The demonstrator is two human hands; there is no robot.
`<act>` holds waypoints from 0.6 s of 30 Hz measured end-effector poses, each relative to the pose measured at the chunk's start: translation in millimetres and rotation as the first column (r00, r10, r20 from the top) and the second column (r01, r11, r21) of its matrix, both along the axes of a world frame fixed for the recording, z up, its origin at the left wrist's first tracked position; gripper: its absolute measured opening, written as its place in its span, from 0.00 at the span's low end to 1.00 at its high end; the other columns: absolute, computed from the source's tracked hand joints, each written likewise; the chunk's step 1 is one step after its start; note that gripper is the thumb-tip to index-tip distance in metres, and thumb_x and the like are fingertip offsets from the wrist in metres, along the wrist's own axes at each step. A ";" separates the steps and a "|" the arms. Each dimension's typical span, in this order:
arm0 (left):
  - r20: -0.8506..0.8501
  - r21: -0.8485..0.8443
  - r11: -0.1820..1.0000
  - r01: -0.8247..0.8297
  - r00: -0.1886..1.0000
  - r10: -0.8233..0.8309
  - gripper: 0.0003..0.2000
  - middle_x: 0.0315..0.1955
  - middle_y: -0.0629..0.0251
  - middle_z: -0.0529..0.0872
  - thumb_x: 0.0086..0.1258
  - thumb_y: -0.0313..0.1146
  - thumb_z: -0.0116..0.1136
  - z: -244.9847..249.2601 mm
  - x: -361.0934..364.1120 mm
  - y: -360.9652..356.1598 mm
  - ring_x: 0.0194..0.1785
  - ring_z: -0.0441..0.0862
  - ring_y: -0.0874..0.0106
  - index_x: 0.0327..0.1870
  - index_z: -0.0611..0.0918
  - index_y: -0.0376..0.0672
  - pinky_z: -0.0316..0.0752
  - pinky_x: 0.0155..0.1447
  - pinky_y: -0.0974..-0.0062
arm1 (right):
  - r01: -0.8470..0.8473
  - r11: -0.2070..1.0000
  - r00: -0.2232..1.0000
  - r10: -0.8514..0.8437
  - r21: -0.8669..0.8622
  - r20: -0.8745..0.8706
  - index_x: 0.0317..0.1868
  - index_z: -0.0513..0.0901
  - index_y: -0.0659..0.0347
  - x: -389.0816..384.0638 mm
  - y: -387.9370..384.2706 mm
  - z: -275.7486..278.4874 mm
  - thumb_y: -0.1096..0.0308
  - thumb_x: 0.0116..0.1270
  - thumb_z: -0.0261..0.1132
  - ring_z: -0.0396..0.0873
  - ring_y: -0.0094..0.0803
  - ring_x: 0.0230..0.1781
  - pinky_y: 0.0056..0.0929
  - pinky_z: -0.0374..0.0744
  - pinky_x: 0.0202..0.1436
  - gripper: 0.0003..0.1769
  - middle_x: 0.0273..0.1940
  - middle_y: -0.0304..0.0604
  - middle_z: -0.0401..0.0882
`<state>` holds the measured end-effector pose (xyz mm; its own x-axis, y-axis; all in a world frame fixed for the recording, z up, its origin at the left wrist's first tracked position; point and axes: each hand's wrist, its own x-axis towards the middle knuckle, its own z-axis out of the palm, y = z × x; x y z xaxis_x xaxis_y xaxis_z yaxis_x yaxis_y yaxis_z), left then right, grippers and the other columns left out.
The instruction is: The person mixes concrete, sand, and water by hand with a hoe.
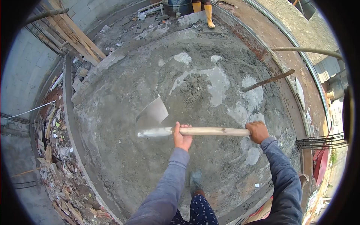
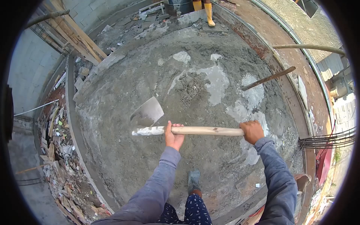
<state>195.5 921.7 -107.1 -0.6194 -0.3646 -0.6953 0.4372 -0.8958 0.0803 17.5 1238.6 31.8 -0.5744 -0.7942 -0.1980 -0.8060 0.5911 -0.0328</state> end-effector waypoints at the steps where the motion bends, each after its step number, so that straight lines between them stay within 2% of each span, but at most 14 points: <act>1: 0.062 -0.028 0.999 0.015 0.998 -0.013 0.13 0.26 0.69 0.75 0.75 0.40 0.63 0.8 41.9 -29.0 0.35 0.76 0.71 0.31 0.74 0.48 0.74 0.56 0.63 | -0.007 1.000 0.988 0.007 -0.003 0.155 0.38 0.82 0.51 42.8 -16.0 -13.9 0.71 0.56 0.66 0.85 0.44 0.37 0.46 0.80 0.44 0.08 0.32 0.41 0.85; 2: 0.130 -0.053 0.999 0.011 0.991 -0.004 0.15 0.25 0.70 0.74 0.76 0.42 0.62 -14.8 88.6 -58.4 0.33 0.74 0.71 0.29 0.73 0.48 0.74 0.53 0.63 | -0.010 0.999 0.956 -0.003 0.043 0.294 0.42 0.83 0.51 92.2 -29.8 -35.9 0.69 0.56 0.66 0.87 0.49 0.35 0.48 0.83 0.42 0.11 0.32 0.43 0.87; 3: 0.217 -0.076 0.997 0.000 0.976 0.016 0.13 0.25 0.71 0.72 0.77 0.41 0.61 -14.3 138.9 -85.2 0.31 0.72 0.72 0.32 0.72 0.48 0.73 0.47 0.65 | -0.030 0.996 0.904 -0.011 0.088 0.428 0.45 0.83 0.50 148.1 -52.1 -44.6 0.66 0.55 0.67 0.87 0.52 0.35 0.50 0.84 0.41 0.14 0.35 0.46 0.88; 4: 0.312 -0.104 0.993 0.053 0.950 -0.018 0.14 0.25 0.72 0.72 0.77 0.43 0.60 -11.6 191.6 -112.7 0.31 0.72 0.73 0.32 0.72 0.49 0.73 0.46 0.66 | -0.045 0.994 0.842 -0.015 0.097 0.539 0.48 0.83 0.49 203.5 -77.0 -46.0 0.64 0.56 0.67 0.88 0.53 0.36 0.50 0.84 0.41 0.17 0.36 0.47 0.89; 5: 0.408 -0.098 0.994 0.050 0.913 -0.006 0.15 0.24 0.73 0.71 0.77 0.45 0.60 -4.7 240.6 -138.6 0.29 0.71 0.73 0.31 0.71 0.50 0.72 0.43 0.67 | -0.023 0.999 0.785 -0.011 0.047 0.620 0.52 0.84 0.48 260.8 -96.1 -57.0 0.63 0.56 0.67 0.88 0.54 0.36 0.52 0.84 0.41 0.20 0.35 0.49 0.89; 6: 0.484 -0.085 0.995 0.049 0.875 -0.002 0.16 0.23 0.73 0.71 0.76 0.46 0.61 5.7 288.0 -162.2 0.28 0.70 0.74 0.30 0.71 0.50 0.72 0.40 0.69 | -0.036 0.997 0.715 -0.025 0.072 0.699 0.55 0.84 0.47 306.7 -123.6 -47.6 0.62 0.56 0.67 0.87 0.55 0.36 0.53 0.84 0.42 0.23 0.36 0.51 0.88; 9: 0.682 -0.033 0.999 -0.003 0.731 0.025 0.17 0.20 0.73 0.67 0.77 0.45 0.58 -0.5 439.6 -226.0 0.25 0.69 0.73 0.29 0.69 0.50 0.71 0.35 0.69 | -0.022 0.994 0.598 -0.075 0.110 0.798 0.58 0.83 0.47 411.7 -203.3 -21.6 0.61 0.56 0.66 0.87 0.56 0.40 0.53 0.83 0.44 0.26 0.38 0.55 0.88; 10: 0.741 -0.051 0.998 -0.026 0.669 0.055 0.16 0.19 0.74 0.66 0.77 0.44 0.57 3.2 480.4 -249.5 0.25 0.69 0.73 0.29 0.69 0.50 0.71 0.35 0.69 | -0.049 0.995 0.608 -0.042 0.090 0.793 0.59 0.83 0.45 428.6 -233.1 -14.8 0.61 0.56 0.66 0.87 0.55 0.40 0.53 0.83 0.44 0.26 0.37 0.54 0.88; 12: 0.777 0.029 0.992 -0.124 0.627 0.056 0.15 0.21 0.73 0.67 0.76 0.43 0.58 -0.1 570.0 -290.9 0.24 0.68 0.72 0.30 0.67 0.52 0.73 0.36 0.64 | -0.106 0.993 0.623 0.022 0.057 0.782 0.59 0.82 0.42 461.9 -288.9 3.3 0.60 0.56 0.66 0.87 0.54 0.40 0.52 0.83 0.43 0.26 0.37 0.51 0.89; 14: 0.847 -0.001 0.972 -0.234 0.517 0.125 0.15 0.21 0.72 0.68 0.76 0.44 0.57 16.9 625.3 -319.1 0.23 0.68 0.70 0.30 0.67 0.51 0.75 0.38 0.61 | -0.160 0.987 0.622 0.126 -0.032 0.773 0.57 0.83 0.42 467.6 -351.6 24.8 0.62 0.57 0.66 0.87 0.53 0.41 0.52 0.82 0.43 0.25 0.38 0.50 0.88; 15: 0.839 0.032 0.953 -0.303 0.526 0.139 0.15 0.21 0.72 0.69 0.76 0.45 0.56 33.6 643.0 -333.2 0.25 0.70 0.69 0.31 0.68 0.51 0.76 0.41 0.59 | -0.184 0.980 0.611 0.173 -0.074 0.773 0.57 0.83 0.42 473.2 -382.2 37.2 0.62 0.57 0.66 0.87 0.52 0.42 0.51 0.82 0.43 0.24 0.38 0.50 0.88; 16: 0.834 0.064 0.926 -0.372 0.530 0.155 0.14 0.21 0.72 0.70 0.76 0.46 0.55 46.8 663.3 -347.6 0.26 0.71 0.67 0.31 0.69 0.50 0.77 0.43 0.57 | -0.193 0.971 0.594 0.232 -0.143 0.770 0.49 0.84 0.44 472.5 -411.7 46.7 0.62 0.55 0.68 0.85 0.51 0.46 0.51 0.79 0.45 0.18 0.40 0.48 0.87; 18: 0.825 0.087 0.916 -0.392 0.544 0.154 0.14 0.23 0.71 0.71 0.76 0.46 0.55 62.2 685.5 -375.7 0.28 0.72 0.67 0.32 0.69 0.50 0.77 0.44 0.57 | -0.276 0.943 0.581 0.317 -0.185 0.749 0.46 0.84 0.44 466.0 -469.0 56.7 0.62 0.54 0.69 0.84 0.49 0.47 0.50 0.77 0.46 0.17 0.41 0.46 0.86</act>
<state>881.0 546.0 -44.9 0.3219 -0.1717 -0.9311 0.5295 -0.7826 0.3273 483.5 769.5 88.5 0.0367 -0.9115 -0.4096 -0.6066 0.3054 -0.7340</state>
